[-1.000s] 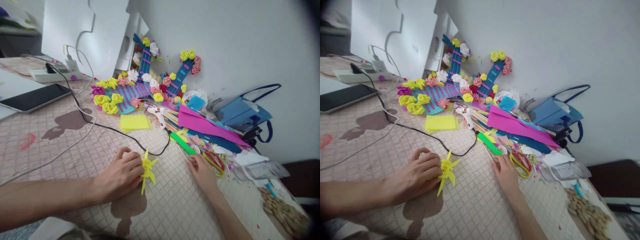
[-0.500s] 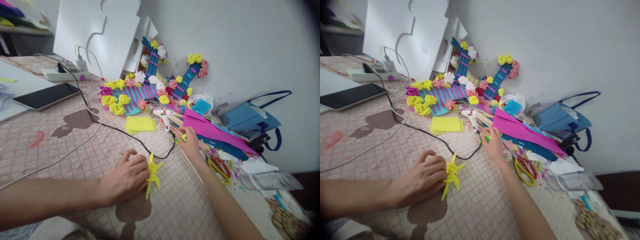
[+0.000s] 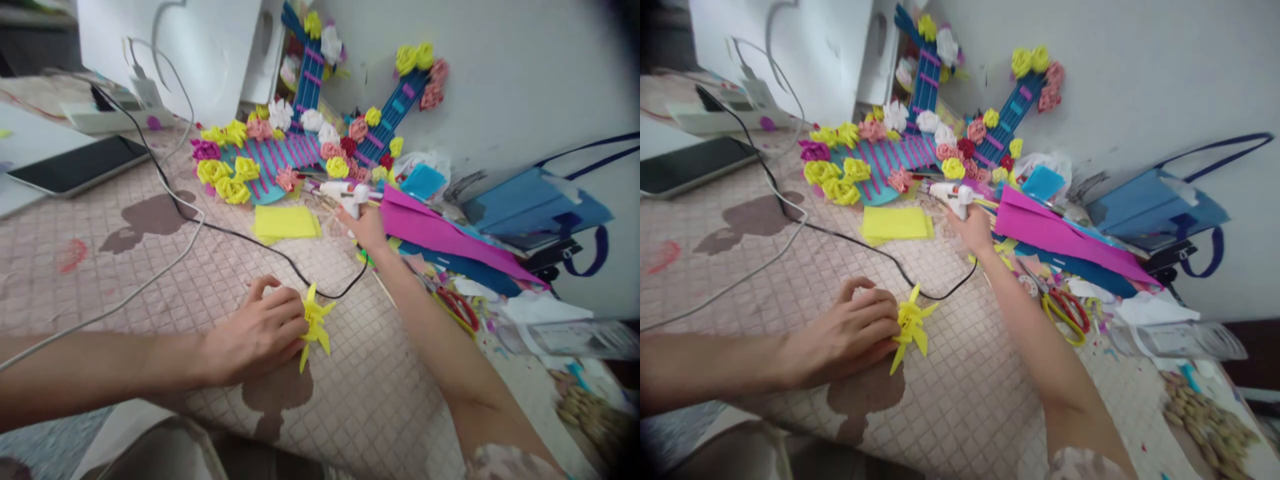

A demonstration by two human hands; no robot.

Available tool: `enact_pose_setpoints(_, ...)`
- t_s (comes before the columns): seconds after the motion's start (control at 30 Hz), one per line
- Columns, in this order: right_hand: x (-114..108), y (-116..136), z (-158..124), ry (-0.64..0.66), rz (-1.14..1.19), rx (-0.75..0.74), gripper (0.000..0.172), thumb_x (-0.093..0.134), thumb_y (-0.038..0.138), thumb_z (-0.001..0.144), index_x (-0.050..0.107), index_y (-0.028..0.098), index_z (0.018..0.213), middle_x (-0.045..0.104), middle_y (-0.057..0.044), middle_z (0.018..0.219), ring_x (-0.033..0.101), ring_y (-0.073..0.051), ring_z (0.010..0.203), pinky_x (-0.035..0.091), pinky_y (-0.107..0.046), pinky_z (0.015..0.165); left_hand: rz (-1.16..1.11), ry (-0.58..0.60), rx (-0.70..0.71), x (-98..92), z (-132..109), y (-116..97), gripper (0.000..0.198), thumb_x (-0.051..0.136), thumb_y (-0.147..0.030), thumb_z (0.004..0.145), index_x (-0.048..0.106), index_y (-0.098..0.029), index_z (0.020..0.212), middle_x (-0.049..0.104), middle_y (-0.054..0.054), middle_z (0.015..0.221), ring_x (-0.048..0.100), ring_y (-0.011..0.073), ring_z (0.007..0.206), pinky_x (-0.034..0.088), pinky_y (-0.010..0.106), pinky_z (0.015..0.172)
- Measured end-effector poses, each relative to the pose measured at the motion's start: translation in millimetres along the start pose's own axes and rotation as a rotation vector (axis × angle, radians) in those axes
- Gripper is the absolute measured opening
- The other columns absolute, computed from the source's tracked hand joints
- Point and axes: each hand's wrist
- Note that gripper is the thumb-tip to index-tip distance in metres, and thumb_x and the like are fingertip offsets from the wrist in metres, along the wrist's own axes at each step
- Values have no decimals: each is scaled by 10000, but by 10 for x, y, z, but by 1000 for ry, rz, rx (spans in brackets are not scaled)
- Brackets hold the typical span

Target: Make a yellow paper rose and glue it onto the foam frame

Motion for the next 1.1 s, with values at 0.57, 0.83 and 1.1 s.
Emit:
enact_pose_setpoints(0.57,-1021,98,-1412,483,202,-321,108,594,329,819,569,233,776,580,6,693,549,-148,623,450,-294,546,-31,34,40,-43,19,22,156,472,-195,925,579,-187,811,635,-1,838,549,177,926,259,420,919)
enact_pose_setpoints(0.83,-1035,197,-1386,725,234,-391,103,515,298,877,546,211,833,559,-6,757,528,-140,703,417,-285,607,-56,31,68,-48,12,36,142,467,-202,930,585,-205,850,643,-2,858,551,174,947,251,413,923)
enact_pose_setpoints(1.1,-989,245,-1406,775,205,-410,177,474,358,898,537,210,824,520,5,718,493,-132,661,357,-271,567,-48,27,71,-58,28,21,157,452,-201,933,586,-214,851,646,-10,862,561,167,940,250,405,924)
Point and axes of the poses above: each hand's wrist, its own z-axis towards the middle knuckle, its own x-axis out of the palm, y = z × x
